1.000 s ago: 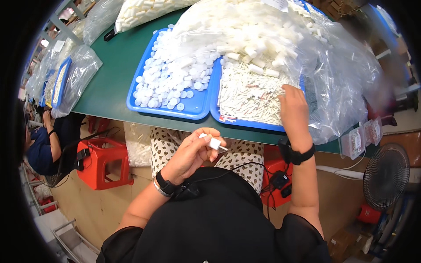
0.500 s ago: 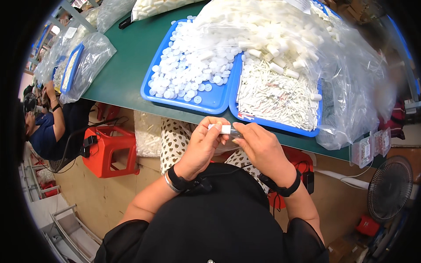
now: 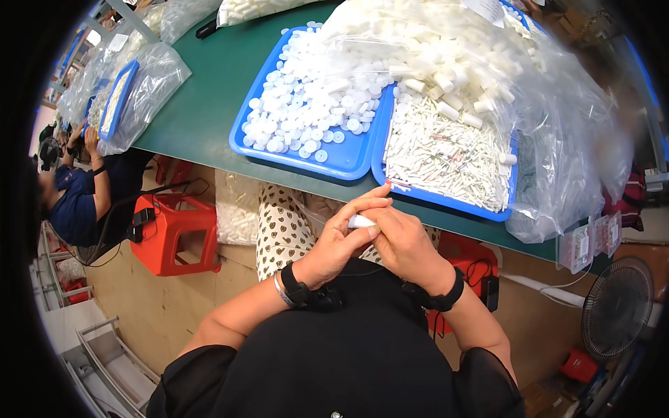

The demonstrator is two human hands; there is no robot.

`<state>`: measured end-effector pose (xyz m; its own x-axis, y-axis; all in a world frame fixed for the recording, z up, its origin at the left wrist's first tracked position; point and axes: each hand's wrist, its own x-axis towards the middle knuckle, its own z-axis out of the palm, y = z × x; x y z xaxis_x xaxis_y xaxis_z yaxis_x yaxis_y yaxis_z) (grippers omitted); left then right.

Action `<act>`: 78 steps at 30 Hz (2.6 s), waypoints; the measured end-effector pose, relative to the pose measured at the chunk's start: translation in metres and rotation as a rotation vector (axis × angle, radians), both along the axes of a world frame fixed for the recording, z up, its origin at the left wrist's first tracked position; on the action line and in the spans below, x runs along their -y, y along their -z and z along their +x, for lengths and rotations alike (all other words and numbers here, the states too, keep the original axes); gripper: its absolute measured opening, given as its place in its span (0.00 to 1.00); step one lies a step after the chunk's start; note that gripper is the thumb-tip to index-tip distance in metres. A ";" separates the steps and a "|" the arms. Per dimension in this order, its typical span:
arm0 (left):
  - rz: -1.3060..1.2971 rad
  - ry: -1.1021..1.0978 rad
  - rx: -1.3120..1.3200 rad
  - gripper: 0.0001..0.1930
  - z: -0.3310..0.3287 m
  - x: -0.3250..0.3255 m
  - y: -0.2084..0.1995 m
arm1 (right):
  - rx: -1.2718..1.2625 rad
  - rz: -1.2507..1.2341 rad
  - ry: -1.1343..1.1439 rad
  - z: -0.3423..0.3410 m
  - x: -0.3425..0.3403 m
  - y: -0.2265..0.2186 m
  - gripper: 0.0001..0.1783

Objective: The person repeatedly picks small white cylindrical objects and thin white sticks from blue trays on a table. They insert the sticks into the cylindrical objects by hand and place the assembled units back into the tray.

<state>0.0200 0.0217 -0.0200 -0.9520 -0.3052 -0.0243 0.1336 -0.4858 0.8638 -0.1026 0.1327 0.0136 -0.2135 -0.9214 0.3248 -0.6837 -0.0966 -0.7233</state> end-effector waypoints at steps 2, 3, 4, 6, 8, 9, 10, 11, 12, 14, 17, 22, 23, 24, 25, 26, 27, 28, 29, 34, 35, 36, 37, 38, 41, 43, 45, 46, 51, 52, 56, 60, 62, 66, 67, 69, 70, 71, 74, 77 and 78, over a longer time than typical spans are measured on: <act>0.033 0.010 -0.014 0.22 0.000 0.001 0.003 | 0.006 -0.002 0.013 0.001 0.003 0.004 0.12; 0.080 0.012 -0.004 0.22 0.001 0.001 0.001 | 0.008 -0.018 0.029 0.002 0.004 0.008 0.12; 0.126 0.015 0.006 0.22 0.001 0.001 -0.001 | 0.009 -0.035 0.046 0.004 0.004 0.013 0.12; 0.314 0.019 0.001 0.22 -0.001 0.001 -0.003 | -0.013 -0.038 0.074 0.007 0.005 0.018 0.12; 0.432 0.026 -0.014 0.23 -0.002 0.001 -0.002 | -0.064 -0.010 0.096 0.009 0.005 0.019 0.12; 0.456 0.031 -0.027 0.23 -0.002 0.001 0.000 | -0.095 -0.021 0.092 0.009 0.006 0.019 0.11; 0.482 0.036 -0.039 0.24 -0.002 0.000 0.001 | -0.126 -0.030 0.088 0.008 0.006 0.019 0.11; 0.481 0.036 -0.026 0.23 -0.002 -0.002 0.003 | -0.157 -0.040 0.083 0.007 0.006 0.019 0.11; 0.481 0.036 -0.012 0.23 -0.001 -0.003 0.005 | -0.174 0.012 0.076 0.007 0.004 0.020 0.11; 0.515 0.057 0.033 0.23 -0.001 -0.001 0.006 | -0.208 0.111 0.064 0.005 0.001 0.020 0.10; 0.608 0.085 0.104 0.25 0.001 0.007 0.004 | 0.044 0.234 0.066 0.005 0.007 0.008 0.12; 0.630 0.137 0.060 0.29 0.002 0.013 0.013 | 0.166 0.219 0.099 0.001 0.006 0.006 0.12; 0.646 0.140 0.052 0.29 0.002 0.012 0.014 | 0.095 0.166 0.091 -0.001 0.006 0.010 0.11; 0.662 0.143 0.044 0.29 0.002 0.010 0.015 | 0.025 0.112 0.083 -0.002 0.006 0.013 0.11; 0.680 0.145 0.038 0.29 0.002 0.008 0.015 | -0.023 0.091 0.075 -0.002 0.006 0.014 0.10; 0.716 0.121 0.059 0.28 0.003 0.006 0.014 | -0.070 0.070 0.069 0.000 0.007 0.015 0.09; 0.751 0.097 0.080 0.28 0.005 0.002 0.010 | -0.118 0.048 0.062 0.001 0.008 0.016 0.09; 0.787 0.073 0.100 0.28 0.006 0.000 0.008 | -0.139 0.049 0.062 0.002 0.008 0.017 0.10; 0.797 0.056 0.103 0.27 0.006 -0.001 0.007 | -0.160 0.051 0.061 0.004 0.007 0.019 0.10; 0.742 -0.013 0.141 0.27 0.000 -0.002 0.000 | -0.112 0.122 0.169 0.014 0.009 0.022 0.13; 0.721 -0.006 0.136 0.27 -0.001 0.000 0.000 | -0.083 0.106 0.183 0.016 0.013 0.018 0.13; 0.700 0.001 0.131 0.27 -0.001 0.003 0.002 | -0.053 0.089 0.197 0.017 0.015 0.015 0.13; 0.680 0.010 0.124 0.27 -0.001 0.005 0.003 | -0.060 0.079 0.200 0.017 0.014 0.016 0.13; 0.683 0.036 0.117 0.27 -0.001 0.007 0.005 | -0.066 0.070 0.203 0.016 0.012 0.019 0.13; 0.709 0.085 0.103 0.27 0.000 0.009 0.010 | -0.162 0.011 0.153 0.009 0.012 0.015 0.13; 0.748 0.079 0.097 0.25 0.000 0.008 0.011 | -0.227 -0.014 0.117 0.006 0.012 0.015 0.14; 0.786 0.042 0.064 0.23 0.001 0.002 0.011 | -0.268 -0.018 0.098 0.005 0.010 0.017 0.14; 0.805 0.022 0.047 0.22 0.000 -0.001 0.011 | -0.296 -0.015 0.111 0.007 0.011 0.016 0.14; 0.947 -0.040 -0.023 0.21 -0.003 -0.003 0.007 | -0.406 0.102 0.220 0.028 0.020 0.012 0.11; 0.952 -0.058 -0.016 0.22 -0.003 -0.001 0.006 | -0.371 0.105 0.240 0.030 0.023 0.013 0.11; 0.842 -0.082 -0.016 0.25 -0.002 0.011 0.000 | -0.141 0.118 0.249 0.029 0.032 0.020 0.11; 0.740 -0.070 0.023 0.25 0.002 0.013 0.005 | -0.013 0.078 0.184 0.025 0.029 0.019 0.12; 0.723 -0.081 0.034 0.24 0.003 0.007 0.006 | -0.019 0.113 0.180 0.026 0.027 0.020 0.11; 0.784 -0.091 -0.007 0.22 0.005 0.000 0.013 | -0.119 0.190 0.215 0.036 0.026 0.016 0.09; 0.777 -0.085 -0.009 0.23 0.004 0.001 0.015 | -0.152 0.194 0.228 0.037 0.027 0.015 0.09; 0.759 -0.079 0.007 0.24 0.004 0.003 0.016 | -0.069 0.213 0.218 0.032 0.028 0.018 0.09; 0.748 -0.077 0.025 0.25 0.004 0.004 0.016 | -0.028 0.222 0.215 0.029 0.028 0.019 0.09; 0.736 -0.075 0.044 0.26 0.004 0.005 0.015 | 0.071 0.215 0.211 0.029 0.027 0.018 0.09; 0.573 -0.007 0.096 0.30 0.008 0.009 0.009 | 0.318 0.225 0.193 0.027 0.027 0.015 0.10; 0.480 -0.054 0.133 0.32 0.010 0.001 0.007 | 0.445 0.241 0.179 0.027 0.027 0.017 0.11; 0.472 -0.057 0.157 0.32 0.010 0.001 0.007 | 0.474 0.208 0.177 0.029 0.028 0.024 0.11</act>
